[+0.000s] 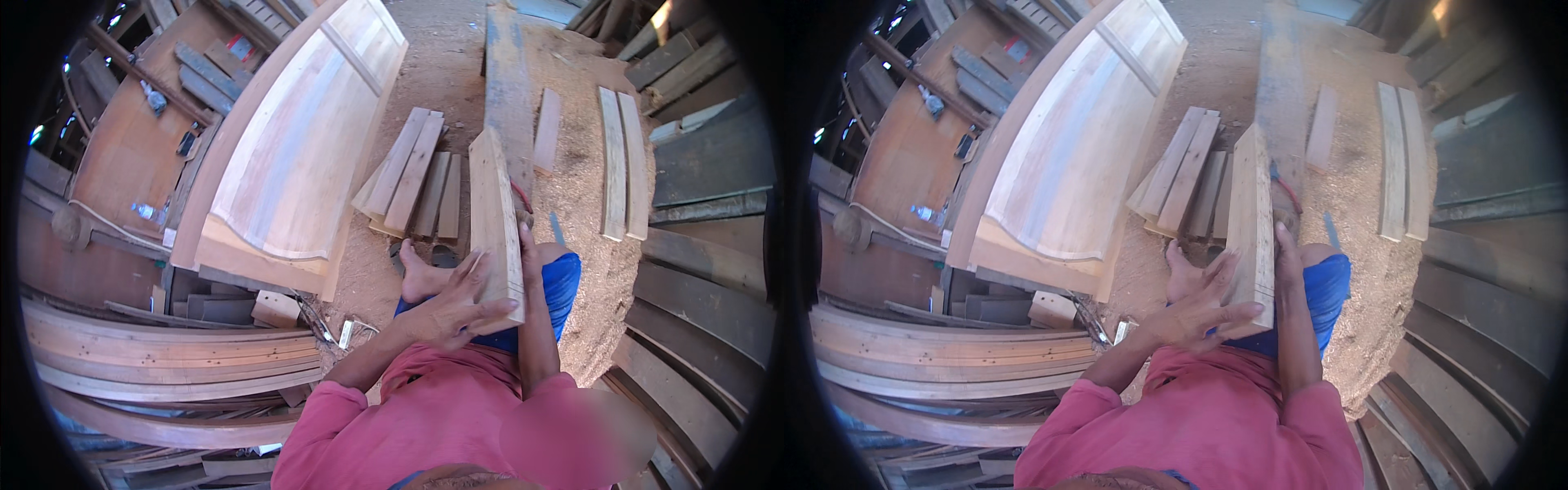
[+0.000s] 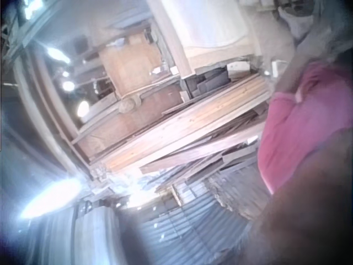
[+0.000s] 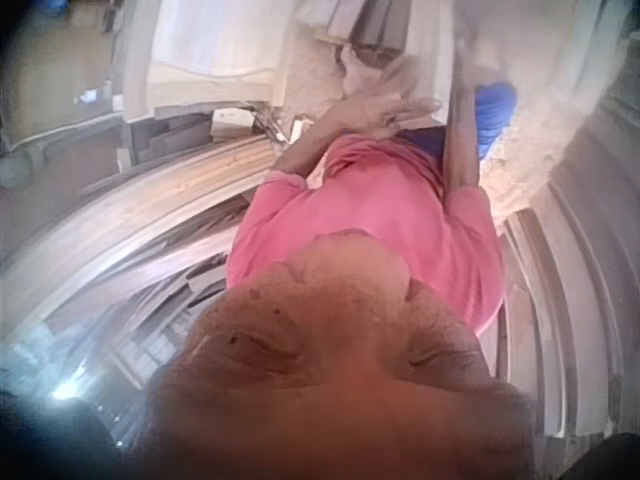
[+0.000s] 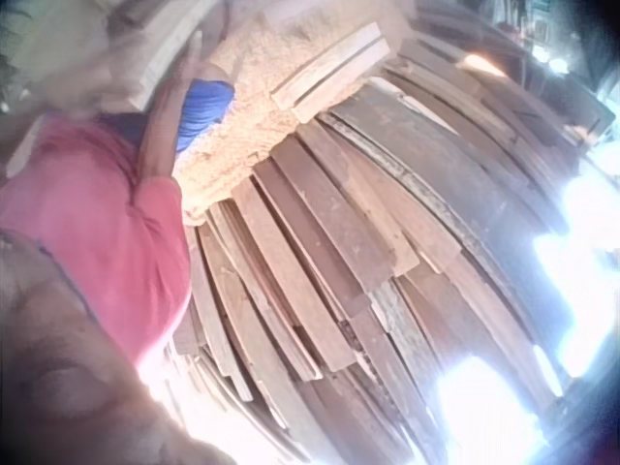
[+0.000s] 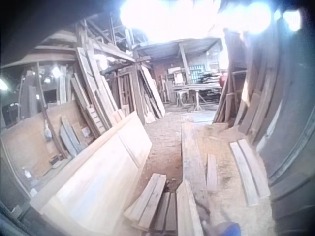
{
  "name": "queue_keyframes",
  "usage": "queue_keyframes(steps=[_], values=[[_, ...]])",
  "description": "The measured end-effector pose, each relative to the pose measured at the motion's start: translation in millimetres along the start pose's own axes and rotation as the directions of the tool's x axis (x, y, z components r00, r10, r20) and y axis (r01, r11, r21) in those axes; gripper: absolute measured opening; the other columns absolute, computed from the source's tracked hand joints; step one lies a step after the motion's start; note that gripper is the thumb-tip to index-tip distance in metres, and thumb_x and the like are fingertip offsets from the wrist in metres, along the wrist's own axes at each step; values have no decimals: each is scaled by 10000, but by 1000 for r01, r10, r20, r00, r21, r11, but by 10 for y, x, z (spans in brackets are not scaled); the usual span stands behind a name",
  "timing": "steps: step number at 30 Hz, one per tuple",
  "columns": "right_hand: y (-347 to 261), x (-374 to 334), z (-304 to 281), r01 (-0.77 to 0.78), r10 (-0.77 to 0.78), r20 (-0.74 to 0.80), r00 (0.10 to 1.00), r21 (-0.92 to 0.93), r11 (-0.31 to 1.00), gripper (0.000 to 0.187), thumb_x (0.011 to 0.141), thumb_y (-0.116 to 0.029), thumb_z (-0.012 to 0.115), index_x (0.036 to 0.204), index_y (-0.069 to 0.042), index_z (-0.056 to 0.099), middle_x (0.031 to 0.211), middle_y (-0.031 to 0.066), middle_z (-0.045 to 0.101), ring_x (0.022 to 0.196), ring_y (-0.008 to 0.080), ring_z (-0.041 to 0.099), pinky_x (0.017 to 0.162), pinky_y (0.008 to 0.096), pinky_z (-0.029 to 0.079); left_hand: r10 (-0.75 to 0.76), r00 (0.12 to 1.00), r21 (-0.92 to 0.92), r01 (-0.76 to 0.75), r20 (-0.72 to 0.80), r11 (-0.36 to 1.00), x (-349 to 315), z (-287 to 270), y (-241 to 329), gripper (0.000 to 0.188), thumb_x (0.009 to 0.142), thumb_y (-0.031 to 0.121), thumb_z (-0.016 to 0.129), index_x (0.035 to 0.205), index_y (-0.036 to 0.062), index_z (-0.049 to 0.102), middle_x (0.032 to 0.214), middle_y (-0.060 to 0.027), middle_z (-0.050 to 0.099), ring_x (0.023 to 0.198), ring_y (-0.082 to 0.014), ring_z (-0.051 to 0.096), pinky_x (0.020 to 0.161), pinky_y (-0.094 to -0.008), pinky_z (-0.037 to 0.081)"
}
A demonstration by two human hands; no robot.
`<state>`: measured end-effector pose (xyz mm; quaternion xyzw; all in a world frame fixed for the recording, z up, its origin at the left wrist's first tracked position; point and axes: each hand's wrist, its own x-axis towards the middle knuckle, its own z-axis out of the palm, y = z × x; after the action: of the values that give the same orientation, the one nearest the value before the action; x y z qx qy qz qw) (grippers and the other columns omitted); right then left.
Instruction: The person sits on the floor and smooths the edges of small wooden planks using a sanding block. They handle the planks one at a time, rubbing the sanding block along the edges and surfaces, then placing the finished pieces aside.
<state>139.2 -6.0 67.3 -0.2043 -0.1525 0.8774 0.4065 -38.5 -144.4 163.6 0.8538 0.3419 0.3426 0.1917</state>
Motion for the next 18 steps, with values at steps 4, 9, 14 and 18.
queue_keyframes(steps=[4, 9, 14, 18], values=[[-129, 355, -351, 180, -200, -85, 976, -202, 963, 546, 1064, -362, 576, 1485, -17, 533, 1342, 148, 684, 1184, 251, 692, 1049, 412, 550, -261, 965, -453, 227, -14, 862, -345, 466, -396, 782, 971, 351, 645, 1656, 110, 354, 1709, -295, 218, 1559, -470, 264, 1254, -601, 233], [-144, 687, -829, 200, -277, -140, 951, -403, 893, 500, 1022, -249, 659, 1462, -37, 552, 1270, 82, 696, 1134, 204, 681, 985, 379, 557, -830, 518, -932, 363, 206, -4, -86, 844, -667, 846, 1040, 679, 482, 1672, 158, 269, 1585, -214, 455, 1402, -282, 543, 1072, -542, 517], [-133, 573, -749, 48, -170, -204, 964, -497, 866, 554, 1018, -264, 674, 1484, -6, 522, 1321, 113, 660, 1189, 206, 639, 1013, 367, 523, -665, 579, -881, 276, 472, -384, -277, 1156, -1089, 722, 1013, 732, 478, 1404, 131, 564, 1042, -186, 734, 700, -285, 750, 575, -390, 632], [-153, 238, -475, 108, -321, -204, 925, -668, 736, 662, 1053, -309, 624, 1563, 47, 396, 1442, 188, 580, 1328, 243, 563, 1122, 368, 442, -630, 684, -929, 290, 368, -228, -243, 1299, -1160, 696, 1025, 718, 476, 1372, 124, 578, 991, -131, 719, 795, -203, 744, 562, -358, 609]])
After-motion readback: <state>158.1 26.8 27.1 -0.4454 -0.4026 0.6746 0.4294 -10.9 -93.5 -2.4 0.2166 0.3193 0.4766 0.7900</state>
